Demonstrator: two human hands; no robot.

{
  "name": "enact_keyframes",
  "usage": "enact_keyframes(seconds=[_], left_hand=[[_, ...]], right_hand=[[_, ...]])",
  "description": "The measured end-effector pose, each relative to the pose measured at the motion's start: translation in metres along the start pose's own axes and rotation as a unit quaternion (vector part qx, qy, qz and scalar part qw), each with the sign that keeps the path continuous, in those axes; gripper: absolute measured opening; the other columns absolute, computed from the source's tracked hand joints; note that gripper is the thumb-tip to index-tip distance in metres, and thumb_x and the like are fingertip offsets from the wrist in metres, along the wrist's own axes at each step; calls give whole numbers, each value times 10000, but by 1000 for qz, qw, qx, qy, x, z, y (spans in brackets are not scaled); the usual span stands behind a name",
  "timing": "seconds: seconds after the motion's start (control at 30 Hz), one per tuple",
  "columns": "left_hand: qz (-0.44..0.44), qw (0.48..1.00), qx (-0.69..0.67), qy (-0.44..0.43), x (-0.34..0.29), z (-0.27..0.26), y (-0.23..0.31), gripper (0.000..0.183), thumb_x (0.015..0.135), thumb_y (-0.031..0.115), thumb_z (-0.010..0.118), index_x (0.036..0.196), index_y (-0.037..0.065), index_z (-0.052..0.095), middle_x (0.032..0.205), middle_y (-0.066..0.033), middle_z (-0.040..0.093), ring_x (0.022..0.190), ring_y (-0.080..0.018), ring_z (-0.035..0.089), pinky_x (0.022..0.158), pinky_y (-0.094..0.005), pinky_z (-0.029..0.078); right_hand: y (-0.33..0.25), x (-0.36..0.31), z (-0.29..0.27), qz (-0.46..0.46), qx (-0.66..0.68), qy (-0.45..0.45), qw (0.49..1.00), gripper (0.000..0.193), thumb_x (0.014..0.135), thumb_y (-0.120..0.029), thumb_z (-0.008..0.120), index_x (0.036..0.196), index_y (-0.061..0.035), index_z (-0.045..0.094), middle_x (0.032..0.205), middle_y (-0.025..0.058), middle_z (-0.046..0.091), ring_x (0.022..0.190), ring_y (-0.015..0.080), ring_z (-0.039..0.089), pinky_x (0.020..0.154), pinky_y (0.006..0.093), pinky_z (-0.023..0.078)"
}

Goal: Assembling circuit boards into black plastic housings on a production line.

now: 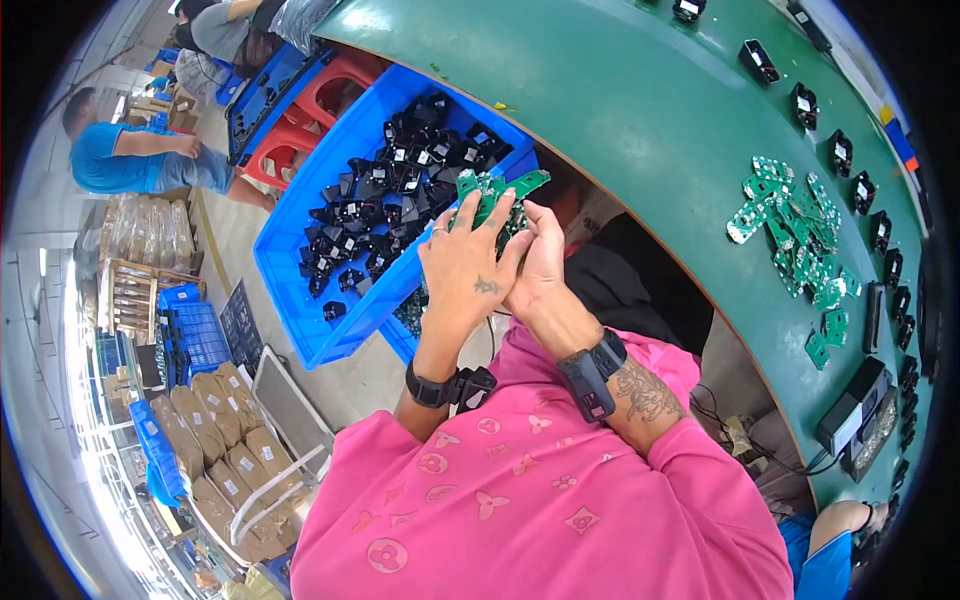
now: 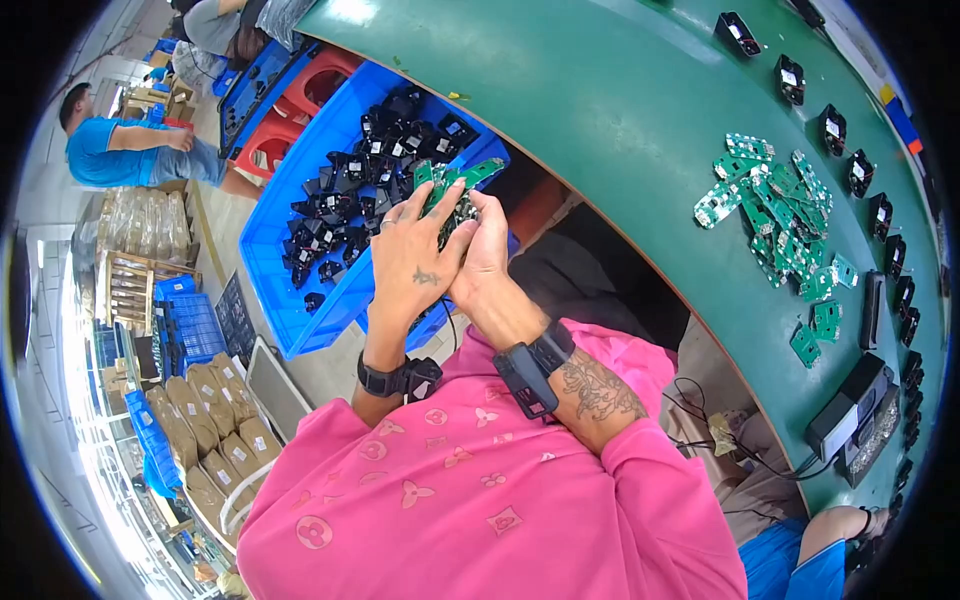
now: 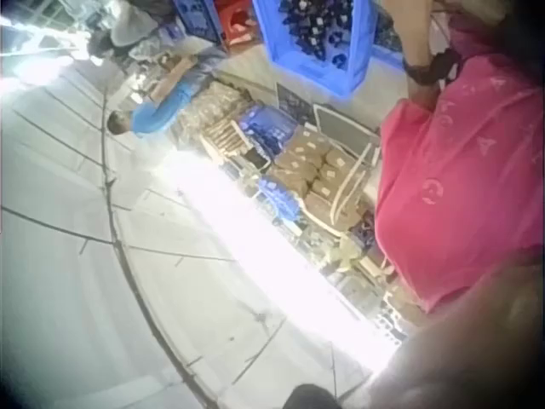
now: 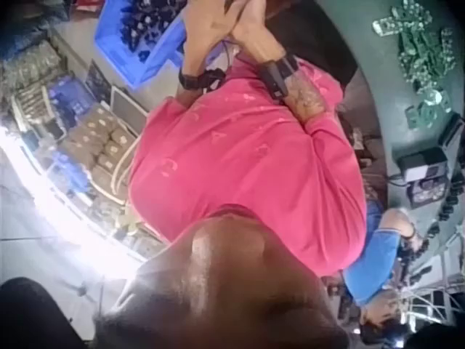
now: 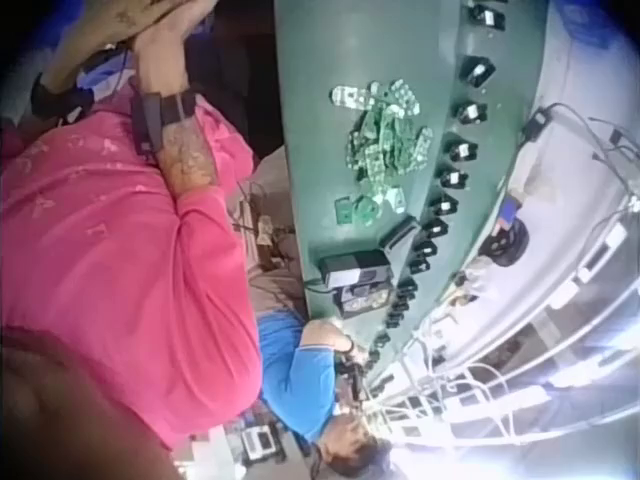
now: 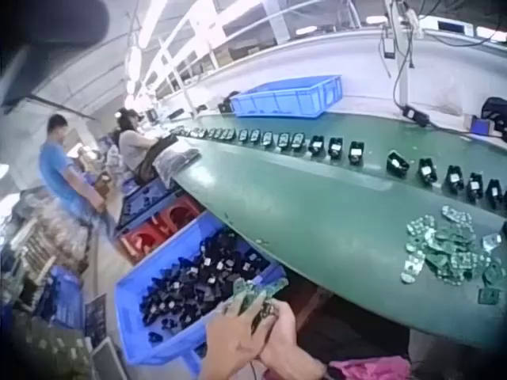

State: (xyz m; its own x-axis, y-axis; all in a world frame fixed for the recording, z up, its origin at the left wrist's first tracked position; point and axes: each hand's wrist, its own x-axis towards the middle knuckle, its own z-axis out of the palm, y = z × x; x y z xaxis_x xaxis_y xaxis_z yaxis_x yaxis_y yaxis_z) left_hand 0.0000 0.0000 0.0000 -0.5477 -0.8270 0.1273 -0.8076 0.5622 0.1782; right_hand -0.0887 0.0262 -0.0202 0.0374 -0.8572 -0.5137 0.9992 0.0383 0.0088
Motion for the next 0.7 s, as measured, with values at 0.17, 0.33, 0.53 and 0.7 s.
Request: enact_keyframes(seconds=[0.17,0.33,0.53,0.7], left_hand=[[-12,1000,-1,20,-3,-15,-5,525,904,471,602,1395,288,577,1426,-134,520,1212,-434,534,917,-558,476],[12,998,15,55,1,-27,1,521,894,444,622,1382,264,584,1379,-139,557,1152,-447,571,884,-523,511],[34,996,18,82,7,-37,13,487,897,358,642,1365,229,605,1336,-194,591,1112,-440,604,920,-487,507],[32,994,-9,104,5,-38,16,514,875,430,645,1360,266,601,1365,-124,556,1156,-430,555,860,-545,500]], right_hand=[[8,-1,11,7,7,-16,1000,365,942,-388,495,1150,-108,601,1132,96,660,1053,293,636,961,478,505],[5,-13,27,-7,19,-35,999,363,944,-380,495,1128,-90,614,1111,89,663,1025,269,642,960,444,508],[1,-1,18,-27,21,-68,997,375,944,-379,494,1130,-83,628,1120,84,668,1030,259,644,960,429,505],[-5,-11,22,-40,10,-106,994,389,965,-349,468,1153,-49,627,1148,105,682,1055,269,643,977,428,497]])
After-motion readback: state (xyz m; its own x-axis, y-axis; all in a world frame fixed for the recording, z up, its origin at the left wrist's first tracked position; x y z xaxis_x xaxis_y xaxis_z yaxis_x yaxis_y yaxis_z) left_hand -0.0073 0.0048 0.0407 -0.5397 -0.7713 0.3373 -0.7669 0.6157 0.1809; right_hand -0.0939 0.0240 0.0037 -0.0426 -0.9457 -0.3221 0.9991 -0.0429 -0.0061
